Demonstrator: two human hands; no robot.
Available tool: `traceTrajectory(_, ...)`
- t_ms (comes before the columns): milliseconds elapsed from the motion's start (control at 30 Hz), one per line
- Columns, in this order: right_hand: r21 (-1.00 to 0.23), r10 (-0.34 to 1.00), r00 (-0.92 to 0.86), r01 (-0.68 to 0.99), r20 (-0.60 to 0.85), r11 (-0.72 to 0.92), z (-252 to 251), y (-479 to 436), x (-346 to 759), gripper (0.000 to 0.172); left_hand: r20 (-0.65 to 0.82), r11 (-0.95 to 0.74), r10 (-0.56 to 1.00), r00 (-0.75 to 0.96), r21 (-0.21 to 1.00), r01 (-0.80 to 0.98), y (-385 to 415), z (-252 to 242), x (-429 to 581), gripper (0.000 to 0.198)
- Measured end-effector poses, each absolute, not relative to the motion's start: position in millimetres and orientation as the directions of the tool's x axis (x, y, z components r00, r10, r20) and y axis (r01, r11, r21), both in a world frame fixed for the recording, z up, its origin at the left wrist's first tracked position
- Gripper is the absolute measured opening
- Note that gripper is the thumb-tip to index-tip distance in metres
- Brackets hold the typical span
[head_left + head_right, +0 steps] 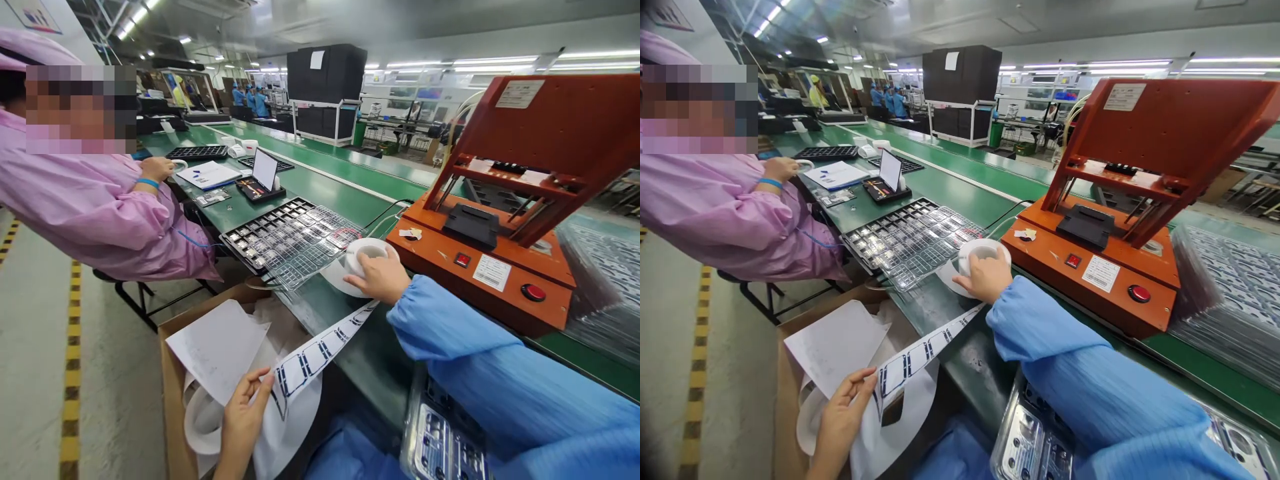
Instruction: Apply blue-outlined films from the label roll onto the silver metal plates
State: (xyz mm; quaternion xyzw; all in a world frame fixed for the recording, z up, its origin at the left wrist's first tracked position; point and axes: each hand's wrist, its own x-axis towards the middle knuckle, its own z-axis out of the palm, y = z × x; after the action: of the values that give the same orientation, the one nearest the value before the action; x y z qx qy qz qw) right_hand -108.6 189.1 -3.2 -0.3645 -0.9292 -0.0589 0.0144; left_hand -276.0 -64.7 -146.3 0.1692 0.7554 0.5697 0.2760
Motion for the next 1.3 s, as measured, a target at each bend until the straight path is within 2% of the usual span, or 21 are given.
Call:
traceTrajectory(67, 0.087, 0.682, -0.731, 0.680, 0.005, 0.728, 3.3, 195.1, -103.6, 0.054, -0.216, 0.305, 0.551, -0.806, 0.951, -0.047, -66.9, -145.2, -283.3, 0.056)
traceTrajectory(200, 0.057, 0.643, -0.753, 0.642, -0.141, 0.765, 9.3, 204.3, -90.7, 0.037, -0.206, 0.299, 0.541, -0.815, 0.953, -0.042, -70.2, -151.7, -294.1, 0.057)
traceTrajectory(333, 0.073, 0.681, -0.724, 0.677, -0.109, 0.732, 2.1, 205.3, -92.2, 0.022, -0.164, 0.315, 0.540, -0.826, 0.949, 0.018, -72.0, -158.1, -298.5, 0.052)
traceTrajectory(467, 0.051, 0.725, -0.689, 0.724, -0.010, 0.688, -2.4, 204.6, -99.9, 0.037, -0.094, 0.313, 0.550, -0.830, 0.944, 0.101, -74.9, -162.0, -305.8, 0.047)
traceTrajectory(600, -0.034, 0.696, -0.718, 0.695, 0.022, 0.718, 8.5, 203.4, -96.3, 0.048, -0.044, 0.332, 0.530, -0.847, 0.930, 0.160, -78.3, -163.9, -317.0, 0.047)
traceTrajectory(733, -0.146, 0.661, -0.750, 0.653, 0.004, 0.743, 27.9, 201.0, -82.7, 0.036, -0.043, 0.319, 0.523, -0.851, 0.936, 0.149, -79.4, -163.2, -322.0, 0.047)
traceTrajectory(833, -0.356, 0.670, -0.742, 0.619, 0.028, 0.700, 39.0, 200.2, -70.3, 0.037, -0.042, 0.320, 0.526, -0.849, 0.935, 0.152, -78.4, -166.5, -322.1, 0.047)
traceTrajectory(933, -0.595, 0.671, -0.740, 0.516, 0.053, 0.616, 42.9, 199.8, -57.6, 0.040, -0.031, 0.396, 0.516, -0.856, 0.895, 0.206, -76.7, -172.3, -322.9, 0.047)
traceTrajectory(1000, -0.658, 0.652, -0.756, 0.460, 0.062, 0.597, 42.6, 199.0, -49.9, 0.043, -0.009, 0.433, 0.518, -0.855, 0.865, 0.254, -74.7, -172.4, -323.7, 0.045)
traceTrajectory(1100, -0.692, 0.629, -0.774, 0.415, 0.073, 0.591, 41.9, 195.6, -40.7, 0.047, 0.113, 0.427, 0.505, -0.856, 0.829, 0.361, -70.2, -157.3, -319.5, 0.044)
traceTrajectory(1200, -0.708, 0.614, -0.785, 0.389, 0.081, 0.590, 43.7, 189.6, -36.0, 0.046, 0.327, 0.391, 0.380, -0.865, 0.791, 0.471, -62.9, -123.3, -297.9, 0.045)
traceTrajectory(1267, -0.713, 0.603, -0.793, 0.373, 0.087, 0.594, 45.6, 183.8, -35.6, 0.042, 0.491, 0.306, 0.317, -0.812, 0.757, 0.577, -55.2, -97.8, -270.1, 0.044)
traceTrajectory(1300, -0.716, 0.593, -0.800, 0.360, 0.093, 0.598, 46.5, 180.2, -36.1, 0.040, 0.538, 0.229, 0.369, -0.758, 0.738, 0.635, -50.0, -86.7, -252.8, 0.041)
